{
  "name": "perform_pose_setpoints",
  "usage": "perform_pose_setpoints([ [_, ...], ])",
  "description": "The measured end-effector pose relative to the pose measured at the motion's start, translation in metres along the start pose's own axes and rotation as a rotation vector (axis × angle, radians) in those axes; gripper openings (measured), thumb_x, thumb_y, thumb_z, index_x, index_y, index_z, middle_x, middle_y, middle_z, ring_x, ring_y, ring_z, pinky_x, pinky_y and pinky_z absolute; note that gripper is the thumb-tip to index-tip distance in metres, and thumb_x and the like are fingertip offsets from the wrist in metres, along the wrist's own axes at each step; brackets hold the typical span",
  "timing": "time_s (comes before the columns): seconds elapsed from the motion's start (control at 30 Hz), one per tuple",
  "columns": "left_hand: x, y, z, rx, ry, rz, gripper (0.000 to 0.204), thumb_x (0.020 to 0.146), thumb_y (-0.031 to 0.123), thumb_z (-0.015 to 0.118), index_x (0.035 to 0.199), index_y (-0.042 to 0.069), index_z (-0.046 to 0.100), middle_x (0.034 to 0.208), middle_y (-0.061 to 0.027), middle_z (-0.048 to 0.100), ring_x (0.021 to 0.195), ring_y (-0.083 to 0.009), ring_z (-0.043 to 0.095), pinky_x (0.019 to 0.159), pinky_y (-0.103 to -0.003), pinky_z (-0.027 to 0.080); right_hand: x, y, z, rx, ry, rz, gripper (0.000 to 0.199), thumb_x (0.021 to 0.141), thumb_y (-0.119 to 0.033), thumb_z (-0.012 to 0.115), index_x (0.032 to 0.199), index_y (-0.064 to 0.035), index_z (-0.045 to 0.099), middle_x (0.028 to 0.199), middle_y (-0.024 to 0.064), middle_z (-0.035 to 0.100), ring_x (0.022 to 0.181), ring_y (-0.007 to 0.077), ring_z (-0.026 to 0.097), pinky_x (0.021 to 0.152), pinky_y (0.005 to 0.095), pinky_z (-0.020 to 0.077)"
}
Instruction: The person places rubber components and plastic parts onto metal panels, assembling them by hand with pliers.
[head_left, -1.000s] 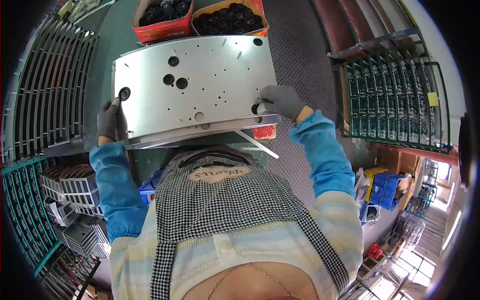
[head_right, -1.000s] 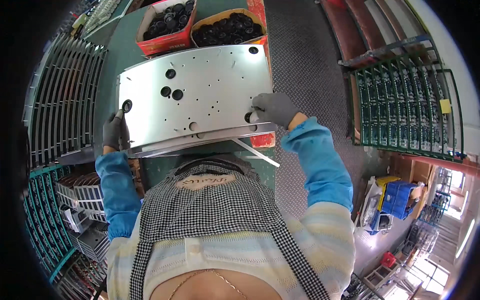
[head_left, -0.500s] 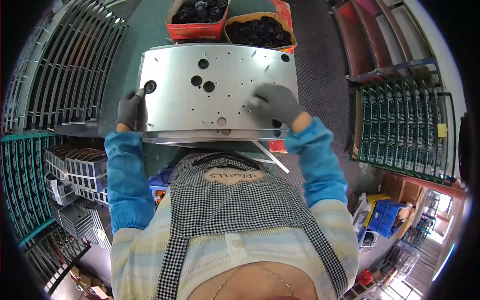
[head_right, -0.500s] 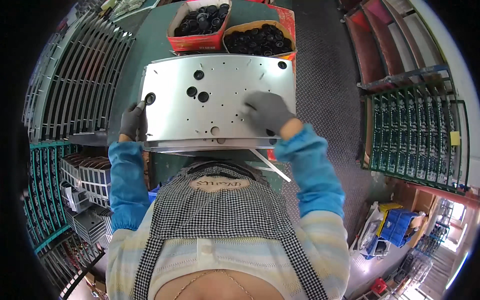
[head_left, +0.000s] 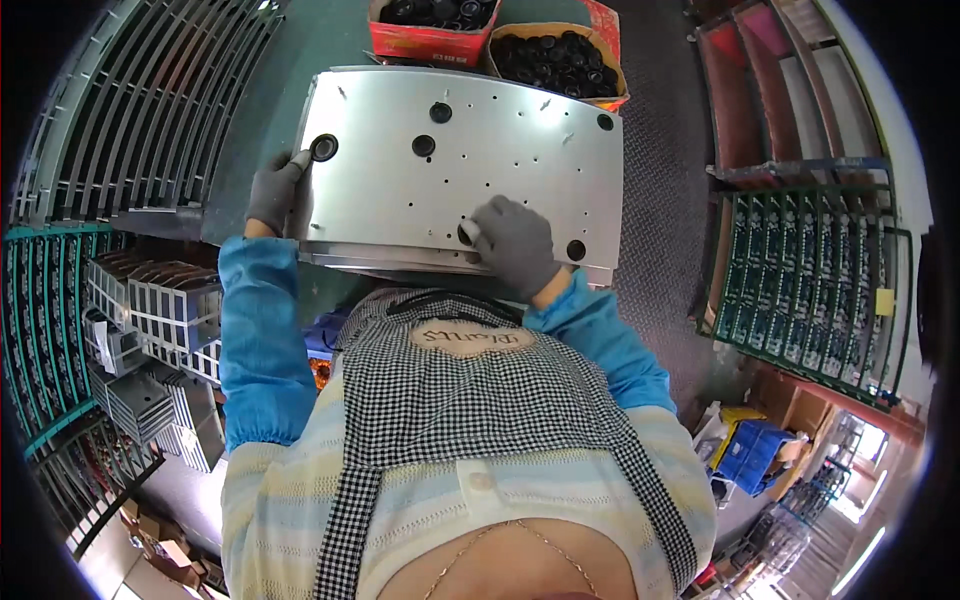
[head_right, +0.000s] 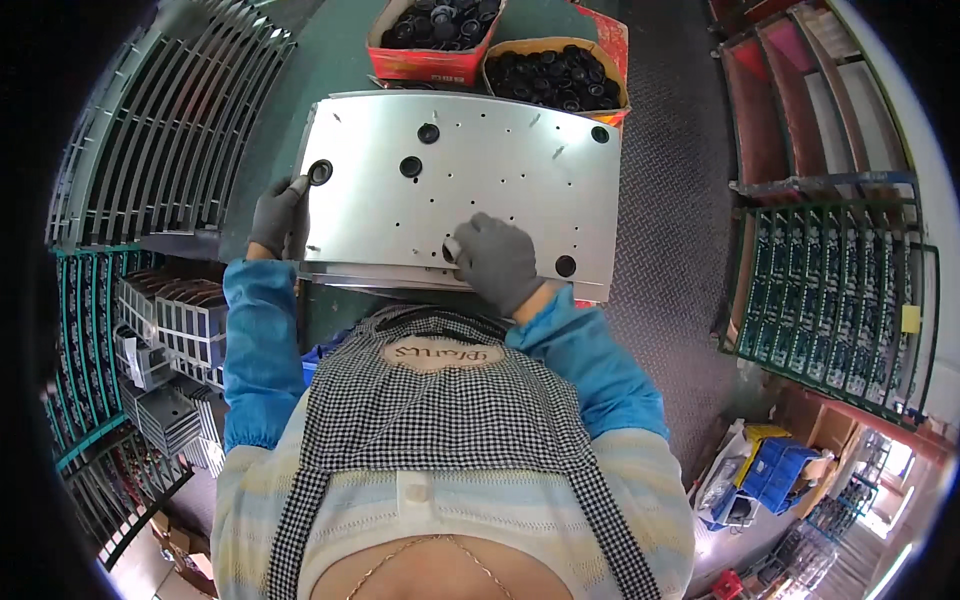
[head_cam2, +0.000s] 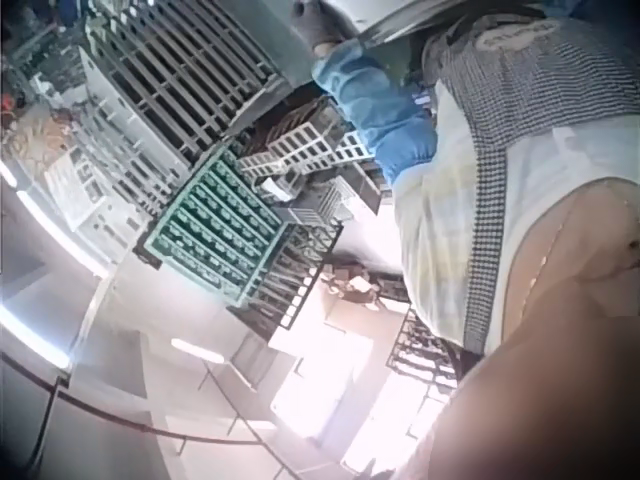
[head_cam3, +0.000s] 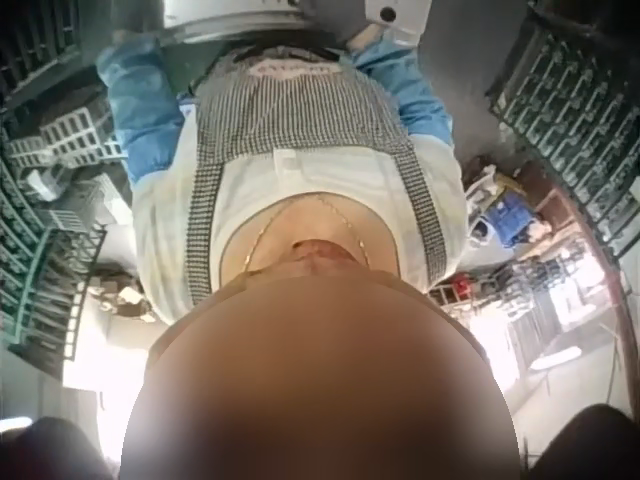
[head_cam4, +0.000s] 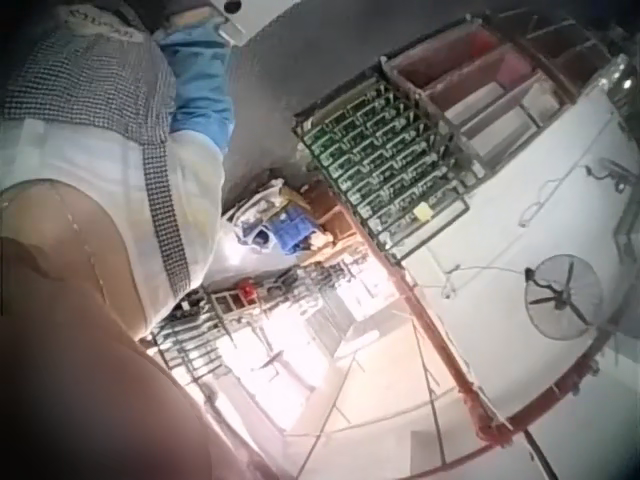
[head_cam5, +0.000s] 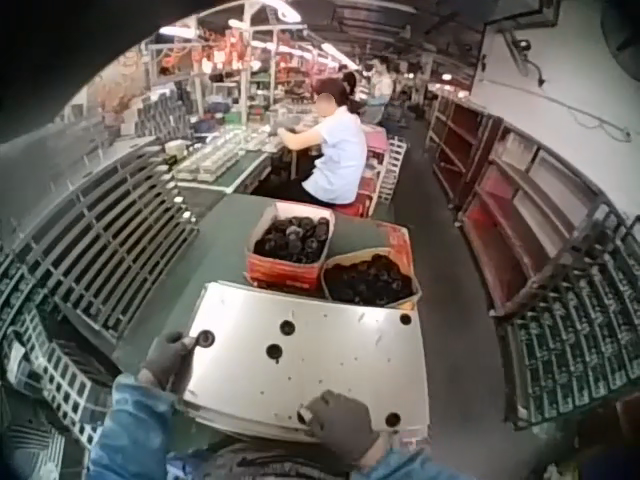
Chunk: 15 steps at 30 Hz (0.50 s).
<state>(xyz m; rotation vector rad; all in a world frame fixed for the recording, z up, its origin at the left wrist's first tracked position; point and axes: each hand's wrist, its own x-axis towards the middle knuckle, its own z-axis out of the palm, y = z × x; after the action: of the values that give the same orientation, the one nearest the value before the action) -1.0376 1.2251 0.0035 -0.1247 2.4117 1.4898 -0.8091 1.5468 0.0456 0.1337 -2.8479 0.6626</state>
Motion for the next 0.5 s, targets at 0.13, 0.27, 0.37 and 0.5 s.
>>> perform_pose_setpoints([
  [0.13, 0.004, 0.002, 0.004, -0.072, 0.01, 0.025, 0.041, 0.092, 0.034, 0.072, 0.114, 0.0, 0.07, 0.091, -0.0063, 0.07, 0.078, -0.0125, 0.063, 0.065, -0.029, 0.05, -0.006, -0.011, -0.001, -0.055, 0.047, 0.011, 0.016, 0.076, -0.019, 0.067, 0.088, -0.0101, 0.063, 0.087, 0.0102, 0.06, 0.077, 0.03, 0.064, 0.062, 0.0429, 0.0523],
  [0.27, 0.007, 0.005, 0.023, -0.301, -0.055, 0.017, 0.034, 0.09, 0.031, 0.073, 0.102, 0.0, 0.07, 0.076, 0.0011, 0.057, 0.068, -0.0105, 0.05, 0.059, -0.031, 0.041, -0.011, -0.016, -0.009, -0.051, -0.018, 0.1, 0.012, 0.08, -0.017, 0.063, 0.09, -0.009, 0.063, 0.09, 0.0105, 0.061, 0.083, 0.0298, 0.065, 0.065, 0.043, 0.054],
  [0.37, -0.019, 0.046, 0.039, -0.242, 0.05, -0.113, 0.032, 0.081, 0.027, 0.082, 0.091, 0.0, 0.068, 0.073, 0.0044, 0.043, 0.068, -0.011, 0.037, 0.061, -0.029, 0.033, -0.009, -0.011, 0.004, -0.009, -0.092, 0.153, 0.014, 0.085, -0.016, 0.058, 0.094, -0.0078, 0.064, 0.094, 0.0138, 0.063, 0.087, 0.0316, 0.067, 0.07, 0.0435, 0.0567],
  [0.5, 0.012, -0.018, -0.012, 0.055, -0.052, 0.101, 0.049, 0.092, 0.045, 0.067, 0.105, -0.002, 0.069, 0.085, -0.0038, 0.063, 0.081, -0.0157, 0.053, 0.075, -0.032, 0.044, -0.006, -0.011, -0.006, -0.034, -0.082, 0.071, 0.016, 0.083, -0.021, 0.064, 0.093, -0.0089, 0.066, 0.095, 0.0112, 0.064, 0.086, 0.0301, 0.068, 0.07, 0.0443, 0.0563],
])
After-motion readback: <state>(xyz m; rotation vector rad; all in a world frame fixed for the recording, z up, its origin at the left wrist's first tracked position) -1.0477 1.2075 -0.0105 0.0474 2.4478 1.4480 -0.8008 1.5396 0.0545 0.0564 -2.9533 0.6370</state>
